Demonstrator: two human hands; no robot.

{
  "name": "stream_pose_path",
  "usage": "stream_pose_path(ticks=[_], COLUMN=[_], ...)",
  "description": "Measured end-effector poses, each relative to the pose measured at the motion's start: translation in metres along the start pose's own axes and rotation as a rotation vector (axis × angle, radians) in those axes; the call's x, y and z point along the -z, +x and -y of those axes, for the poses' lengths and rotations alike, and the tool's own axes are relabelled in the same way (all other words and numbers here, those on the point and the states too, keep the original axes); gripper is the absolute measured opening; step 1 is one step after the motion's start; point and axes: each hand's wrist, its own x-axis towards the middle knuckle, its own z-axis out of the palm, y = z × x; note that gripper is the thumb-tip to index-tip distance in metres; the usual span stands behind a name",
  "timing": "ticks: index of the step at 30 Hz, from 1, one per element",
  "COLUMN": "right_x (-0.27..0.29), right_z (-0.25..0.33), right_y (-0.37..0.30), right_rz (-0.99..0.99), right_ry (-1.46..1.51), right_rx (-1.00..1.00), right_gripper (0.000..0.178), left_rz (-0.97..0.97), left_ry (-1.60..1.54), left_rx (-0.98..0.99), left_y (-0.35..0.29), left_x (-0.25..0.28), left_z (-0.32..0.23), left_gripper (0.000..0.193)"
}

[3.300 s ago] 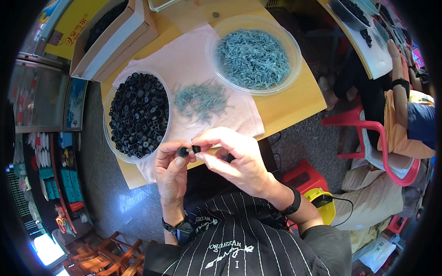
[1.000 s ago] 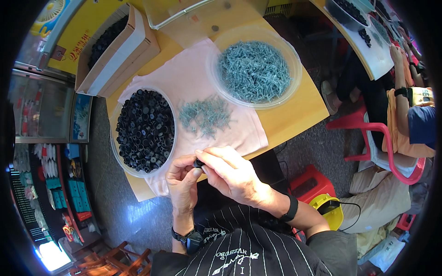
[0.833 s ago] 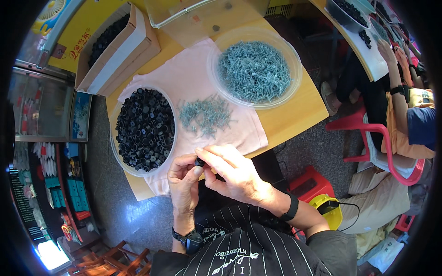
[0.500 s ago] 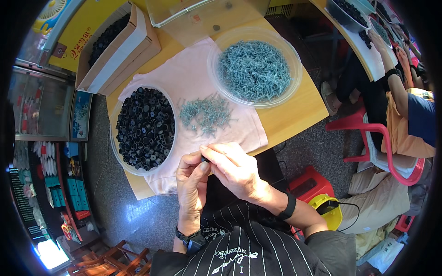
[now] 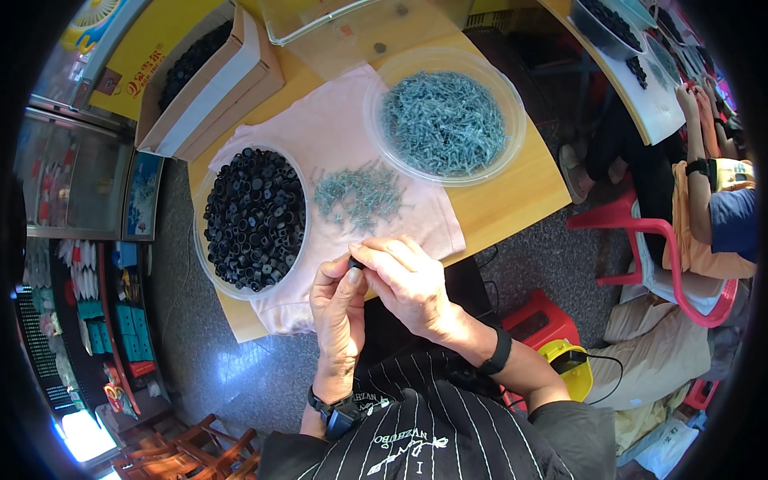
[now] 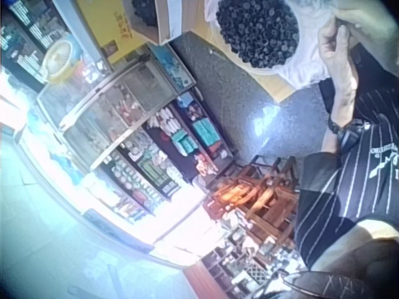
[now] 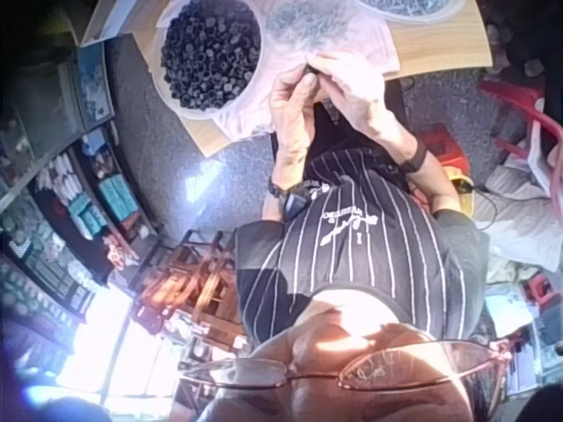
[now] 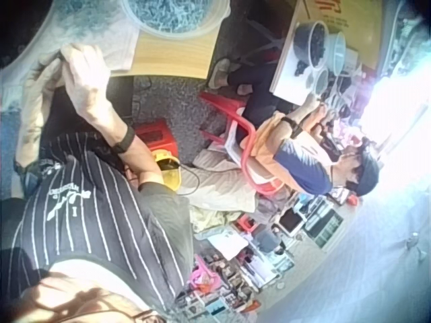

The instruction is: Manually assembling small black plastic components by hand in a manufacturing setting.

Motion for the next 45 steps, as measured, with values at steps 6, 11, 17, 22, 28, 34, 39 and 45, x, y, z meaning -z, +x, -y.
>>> stream_pose_path(ticks=[6,11,17,22,28,34,39,45], right_x=[-0.011,-0.010,-0.002,0.006,0.010,0.024,0.036,0.044], right_z=[-0.008,0.004,0.009,0.007,0.006,0.003,-0.005,-0.030], right_y=[-0.005,0.004,0.014,0.021,0.037,0.072,0.128,0.236], right_rz=[-0.037,-0.029,-0.049,0.135,0.205,0.139,0.027,-0.333], right_ry=[-0.018,0.100,0.105,0.389,1.129,0.847,0.088,-0.027], right_rx=[0.009,-0.137,-0.078,-0.256,-0.795,-0.594,0.078,-0.107], right_gripper=[0.037,0.042,0.040,0.032,0.024,0.024,0.025,0.027], left_rz=[-0.015,0.001,0.068,0.098,0.085,-0.070,-0.205,-0.326], left_ry=[0.021,-0.015,-0.023,-0.040,0.099,0.454,0.661,1.111], left_rx=[-0.017,-0.032,-0.105,-0.123,-0.220,-0.413,-0.562,-0.575], left_y=[0.007,0.006,0.004,0.004,0.001,0.002,0.006,0.008], left_x=[0.008,0.002,-0.006,-0.001,-0.013,0.002,0.020,0.035], left_z=[0.011,0.003,-0.007,-0.012,-0.032,-0.057,-0.083,-0.104], left_gripper=[0.014,0.015,0.016,0.013,0.025,0.023,0.021,0.012])
